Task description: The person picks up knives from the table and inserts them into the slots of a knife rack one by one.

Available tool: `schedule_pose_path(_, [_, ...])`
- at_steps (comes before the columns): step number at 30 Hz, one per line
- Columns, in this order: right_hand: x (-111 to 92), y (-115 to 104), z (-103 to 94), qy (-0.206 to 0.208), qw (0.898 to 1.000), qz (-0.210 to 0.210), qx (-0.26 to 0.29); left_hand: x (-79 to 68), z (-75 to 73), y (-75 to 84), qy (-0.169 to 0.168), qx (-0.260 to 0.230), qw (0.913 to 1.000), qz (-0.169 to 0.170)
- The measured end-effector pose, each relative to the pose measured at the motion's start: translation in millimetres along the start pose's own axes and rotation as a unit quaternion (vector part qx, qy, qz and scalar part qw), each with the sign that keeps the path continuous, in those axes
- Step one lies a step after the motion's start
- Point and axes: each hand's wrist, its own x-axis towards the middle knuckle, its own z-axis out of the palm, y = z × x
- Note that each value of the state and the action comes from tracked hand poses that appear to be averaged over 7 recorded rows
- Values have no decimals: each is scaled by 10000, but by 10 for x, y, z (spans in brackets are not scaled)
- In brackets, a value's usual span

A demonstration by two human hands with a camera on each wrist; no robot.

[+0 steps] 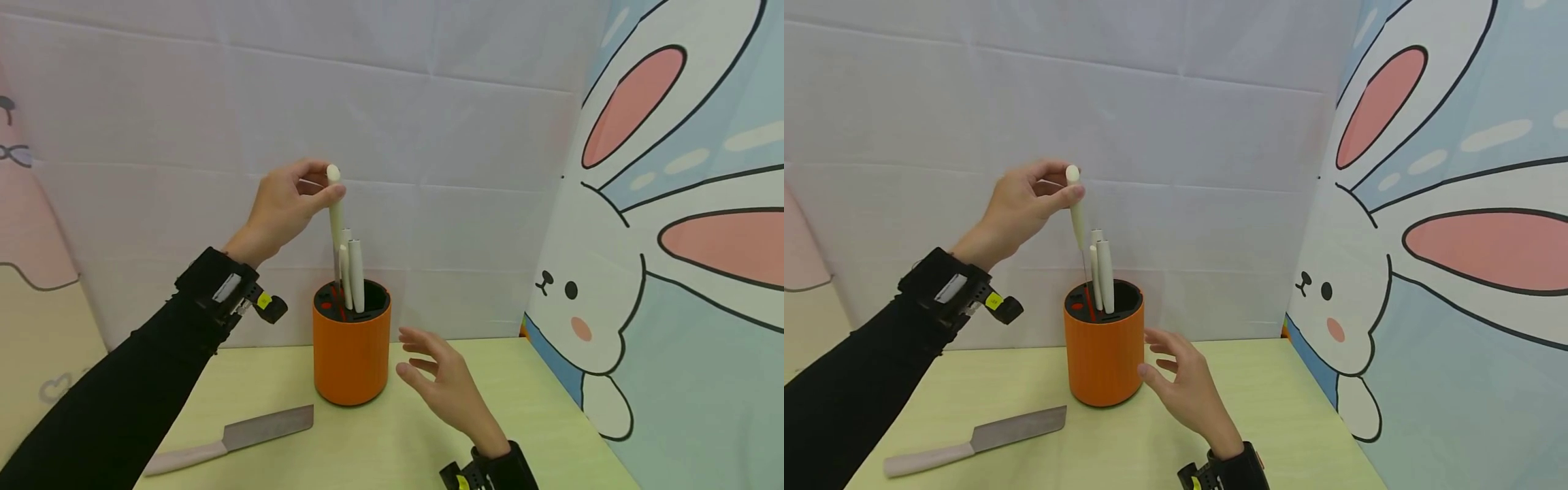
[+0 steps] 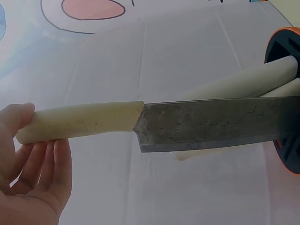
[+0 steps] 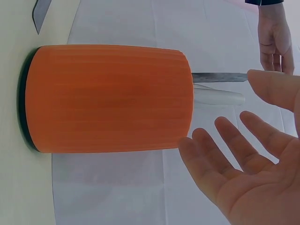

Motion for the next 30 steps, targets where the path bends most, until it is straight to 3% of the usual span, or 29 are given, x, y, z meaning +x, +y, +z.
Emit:
schedule_pose_path(4, [-1,29,3,10,10000,-7,27,-13,42,-105,-63,94,9999,-5])
schedule_pose_path(11, [11,330,44,-25,9999,-126,-8,-83,115,-282,-137,219,9997,-25])
schedule_pose_path(14, [17,355,48,-38,9999,-108,11,-105,138,-355,-151,256,9995,-78])
schedule_pose_path(25, [2,34,21,-8,10000,20,16,-201,258,-616,-316,328,9989,-124])
schedule_pose_path(30, [4,-2,19,-50,9999,147,-11,-255,284,-724,-326,369,9985,-228])
